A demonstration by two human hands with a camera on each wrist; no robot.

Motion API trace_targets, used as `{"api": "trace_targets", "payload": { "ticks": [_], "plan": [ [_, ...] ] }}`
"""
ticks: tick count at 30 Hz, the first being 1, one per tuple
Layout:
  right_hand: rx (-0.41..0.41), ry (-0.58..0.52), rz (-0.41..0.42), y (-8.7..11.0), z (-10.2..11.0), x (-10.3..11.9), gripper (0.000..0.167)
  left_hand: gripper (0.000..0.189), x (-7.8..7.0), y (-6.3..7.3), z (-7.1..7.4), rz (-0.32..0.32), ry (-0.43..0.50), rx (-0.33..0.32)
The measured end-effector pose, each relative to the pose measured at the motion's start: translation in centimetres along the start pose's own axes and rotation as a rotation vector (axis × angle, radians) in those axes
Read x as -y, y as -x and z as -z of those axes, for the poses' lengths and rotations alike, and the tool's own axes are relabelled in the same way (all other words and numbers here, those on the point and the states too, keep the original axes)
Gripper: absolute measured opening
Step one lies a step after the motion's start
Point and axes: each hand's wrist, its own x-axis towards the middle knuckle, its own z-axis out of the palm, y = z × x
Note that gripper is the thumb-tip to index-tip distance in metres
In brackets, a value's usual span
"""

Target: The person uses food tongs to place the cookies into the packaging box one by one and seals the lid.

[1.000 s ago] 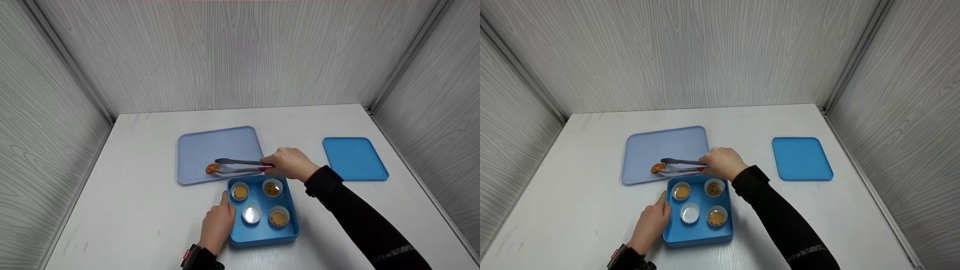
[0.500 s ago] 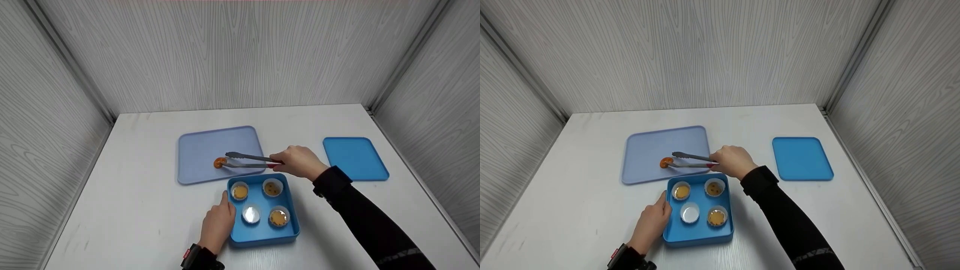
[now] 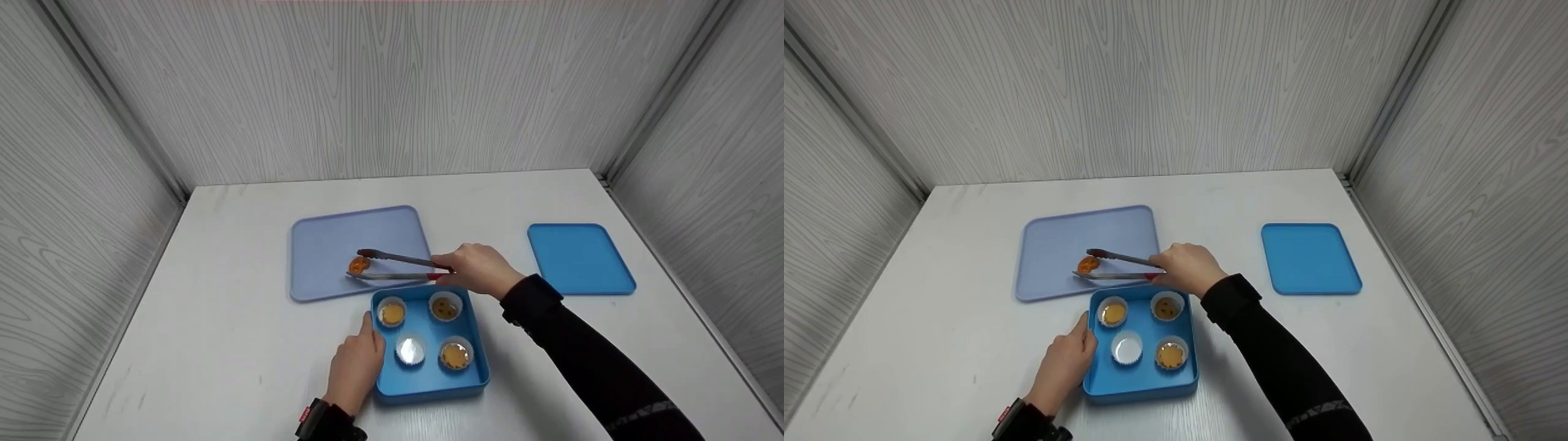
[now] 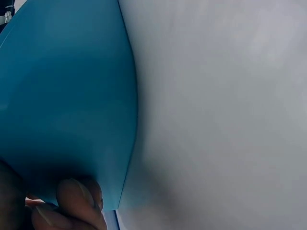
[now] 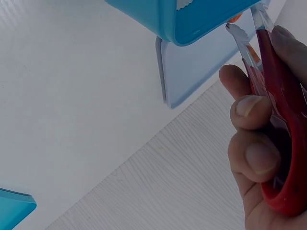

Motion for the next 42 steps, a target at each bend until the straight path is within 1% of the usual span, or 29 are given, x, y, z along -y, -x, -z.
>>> {"api": "trace_targets", "payload": {
  "ticks": [6, 9, 16, 24, 29, 35, 39, 42],
  "plan": [
    [-0.033, 0.011, 0.023, 0.2, -0.2, -0.3, 0.024, 0.054, 0.1, 0.0, -0.1, -0.006, -0.004, 0.000],
    [-0.034, 0.011, 0.018, 0.4, -0.2, -0.5, 0.022, 0.054, 0.1, 0.0, -0.1, -0.006, -0.003, 0.000],
    [0.004, 0.017, -0.056, 1.0, 0.0, -0.6, 0.031, 0.051, 0.4, 0.2, -0.3, -0.058, -0.016, -0.070],
    [-0.002, 0.019, -0.049, 1.5, 0.1, -1.0, 0.031, 0.052, 0.2, 0.1, -0.3, -0.026, -0.016, -0.039],
    [-0.014, 0.018, -0.055, 2.0, 0.1, -1.4, 0.034, 0.052, 0.2, 0.0, -0.3, -0.026, -0.010, -0.034],
    [-0.015, 0.013, -0.068, 2.4, 0.1, -1.8, 0.032, 0.053, 0.3, 0.1, -0.3, -0.032, -0.010, -0.036],
    [-0.030, 0.021, -0.048, 2.8, 0.2, -2.0, 0.030, 0.053, 0.3, 0.1, -0.3, -0.039, -0.009, -0.042],
    [-0.053, 0.027, -0.026, 3.2, 0.2, -2.2, 0.031, 0.052, 0.3, 0.2, -0.3, -0.050, -0.010, -0.056]
  ]
}}
